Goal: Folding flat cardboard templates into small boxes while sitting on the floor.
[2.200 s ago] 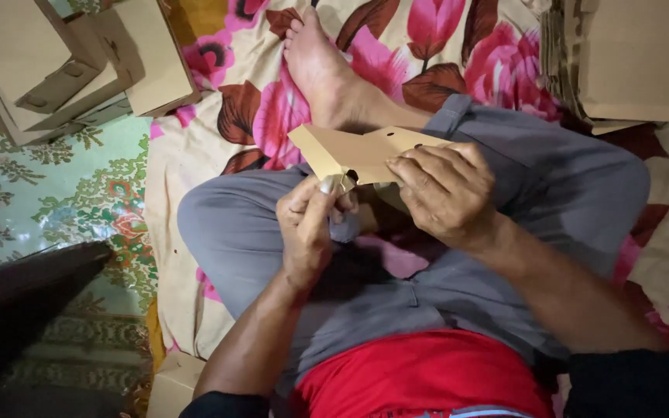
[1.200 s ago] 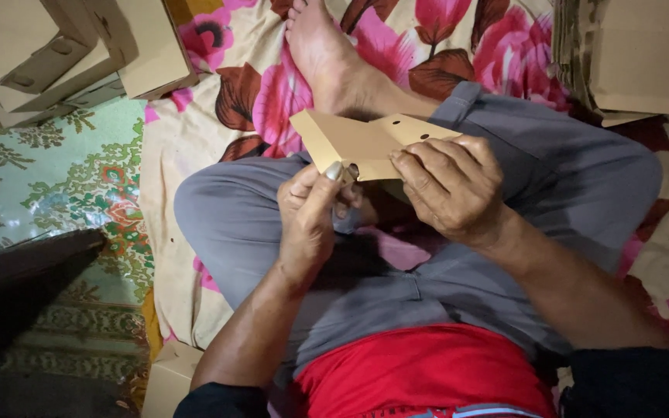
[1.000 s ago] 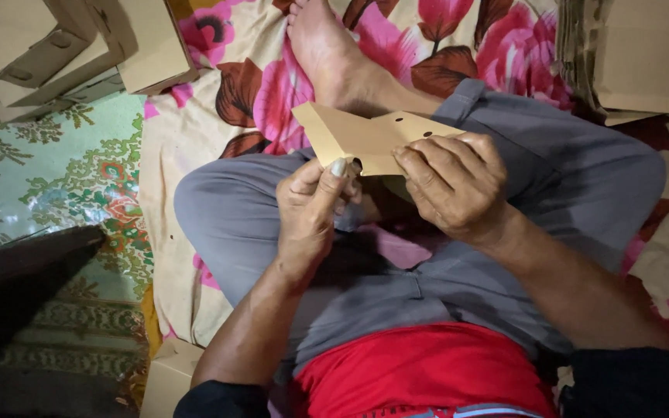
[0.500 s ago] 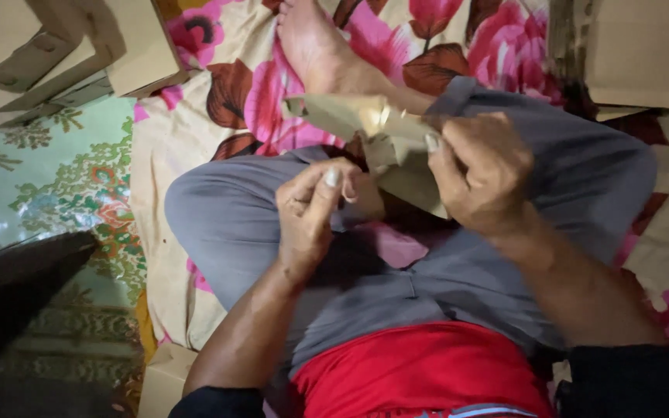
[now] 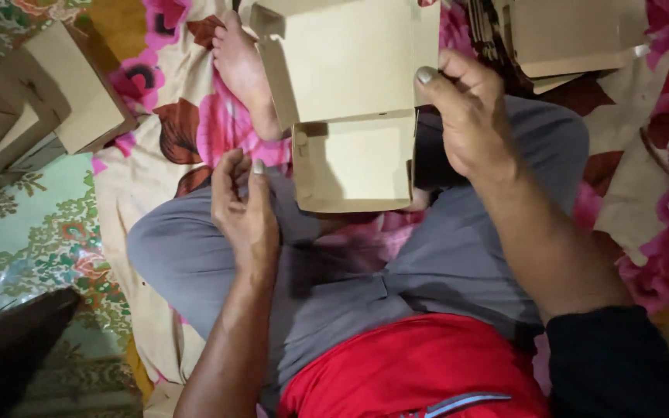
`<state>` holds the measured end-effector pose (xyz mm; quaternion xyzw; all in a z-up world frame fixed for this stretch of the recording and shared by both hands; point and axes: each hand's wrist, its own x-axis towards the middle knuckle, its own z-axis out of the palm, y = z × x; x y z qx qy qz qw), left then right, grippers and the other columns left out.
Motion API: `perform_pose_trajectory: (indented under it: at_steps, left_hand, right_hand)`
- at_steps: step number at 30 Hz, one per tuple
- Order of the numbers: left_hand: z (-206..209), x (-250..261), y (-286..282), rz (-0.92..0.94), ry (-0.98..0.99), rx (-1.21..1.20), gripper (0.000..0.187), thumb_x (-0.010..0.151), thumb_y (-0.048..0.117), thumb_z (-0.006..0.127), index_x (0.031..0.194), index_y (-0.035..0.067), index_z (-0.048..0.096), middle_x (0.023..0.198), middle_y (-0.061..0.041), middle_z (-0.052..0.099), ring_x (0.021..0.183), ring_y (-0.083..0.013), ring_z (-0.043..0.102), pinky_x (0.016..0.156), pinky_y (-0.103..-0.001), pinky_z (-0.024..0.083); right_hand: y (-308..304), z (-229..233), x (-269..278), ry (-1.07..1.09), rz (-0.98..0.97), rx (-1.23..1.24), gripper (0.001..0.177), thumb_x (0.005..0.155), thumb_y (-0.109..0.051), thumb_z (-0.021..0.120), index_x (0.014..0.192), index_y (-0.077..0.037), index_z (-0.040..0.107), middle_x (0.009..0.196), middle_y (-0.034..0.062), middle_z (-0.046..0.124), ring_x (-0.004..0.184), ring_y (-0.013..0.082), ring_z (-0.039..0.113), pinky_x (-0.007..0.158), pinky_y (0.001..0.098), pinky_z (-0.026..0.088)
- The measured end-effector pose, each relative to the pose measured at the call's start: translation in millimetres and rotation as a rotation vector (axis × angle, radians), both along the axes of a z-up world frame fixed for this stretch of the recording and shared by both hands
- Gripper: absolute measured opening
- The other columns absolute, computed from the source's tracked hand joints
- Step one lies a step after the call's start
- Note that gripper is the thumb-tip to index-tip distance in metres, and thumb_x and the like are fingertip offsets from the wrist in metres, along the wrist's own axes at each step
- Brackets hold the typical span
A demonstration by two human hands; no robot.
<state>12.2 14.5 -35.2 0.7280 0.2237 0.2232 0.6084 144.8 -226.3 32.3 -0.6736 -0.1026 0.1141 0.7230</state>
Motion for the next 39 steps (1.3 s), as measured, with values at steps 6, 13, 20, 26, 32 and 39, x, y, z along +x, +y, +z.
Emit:
perform_pose_trajectory:
  at_steps: [6, 13, 20, 26, 32, 39]
  left_hand:
    - [7, -4, -2, -0.178, -0.02, 0.005, 0.044, 0.102, 0.021, 0.051, 0.138, -0.003, 0.052, 0.135, -0.019, 0.06, 0.123, -0.0299, 0.059, 0.108, -0.039, 0.045]
    - [5, -2, -8, -0.195, -0.11, -0.398, 0.039, 0.099, 0.038, 0.061, 0.122, 0.007, 0.07, 0.102, -0.007, 0.067, 0.096, -0.0155, 0.059, 0.096, -0.039, 0.052]
    - [-21, -6, -3, -0.171, -0.106, -0.503, 0.021, 0.092, 0.015, 0.072, 0.107, 0.001, 0.071, 0.079, -0.004, 0.062, 0.07, -0.012, 0.054, 0.068, -0.03, 0.051]
    - [-50, -13, 5, -0.054, -0.058, -0.536, 0.017, 0.094, 0.021, 0.074, 0.099, 0.006, 0.069, 0.081, -0.005, 0.064, 0.07, -0.0126, 0.06, 0.072, -0.03, 0.053]
    - [-59, -7, 2, -0.046, -0.033, -0.602, 0.017, 0.099, 0.024, 0.067, 0.098, 0.008, 0.07, 0.081, -0.007, 0.071, 0.073, -0.0122, 0.069, 0.073, -0.029, 0.058]
    - [-50, -2, 0, -0.131, -0.048, -0.611, 0.017, 0.104, 0.02, 0.06, 0.094, 0.008, 0.068, 0.077, -0.009, 0.07, 0.069, -0.0148, 0.07, 0.07, -0.029, 0.059]
  right_hand:
    - [-6, -9, 2, 0.12, 0.172, 0.096, 0.019, 0.103, -0.005, 0.054, 0.119, -0.001, 0.064, 0.107, 0.0017, 0.064, 0.097, 0.0066, 0.054, 0.095, 0.0205, 0.042]
    - [19, 6, -18, 0.096, 0.144, -0.073, 0.008, 0.088, -0.016, 0.07, 0.091, -0.008, 0.069, 0.067, -0.0064, 0.048, 0.064, 0.0021, 0.044, 0.061, 0.0163, 0.034]
    - [16, 20, -37, -0.364, 0.14, -0.491, 0.011, 0.093, -0.012, 0.075, 0.09, -0.002, 0.07, 0.064, 0.012, 0.055, 0.061, 0.0212, 0.054, 0.055, 0.0325, 0.043]
    - [16, 15, -45, -0.86, 0.143, -0.506, 0.014, 0.097, -0.015, 0.071, 0.102, -0.002, 0.075, 0.077, 0.0134, 0.066, 0.067, 0.0332, 0.066, 0.063, 0.0425, 0.056]
    - [14, 16, -46, -1.042, 0.071, -0.422, 0.017, 0.097, -0.013, 0.073, 0.106, 0.002, 0.075, 0.083, 0.0126, 0.071, 0.066, 0.0301, 0.069, 0.067, 0.0448, 0.058]
    - [8, 21, -46, -1.064, 0.087, -0.364, 0.029, 0.094, -0.005, 0.073, 0.121, 0.005, 0.071, 0.089, 0.0145, 0.072, 0.07, 0.0329, 0.07, 0.069, 0.0473, 0.058]
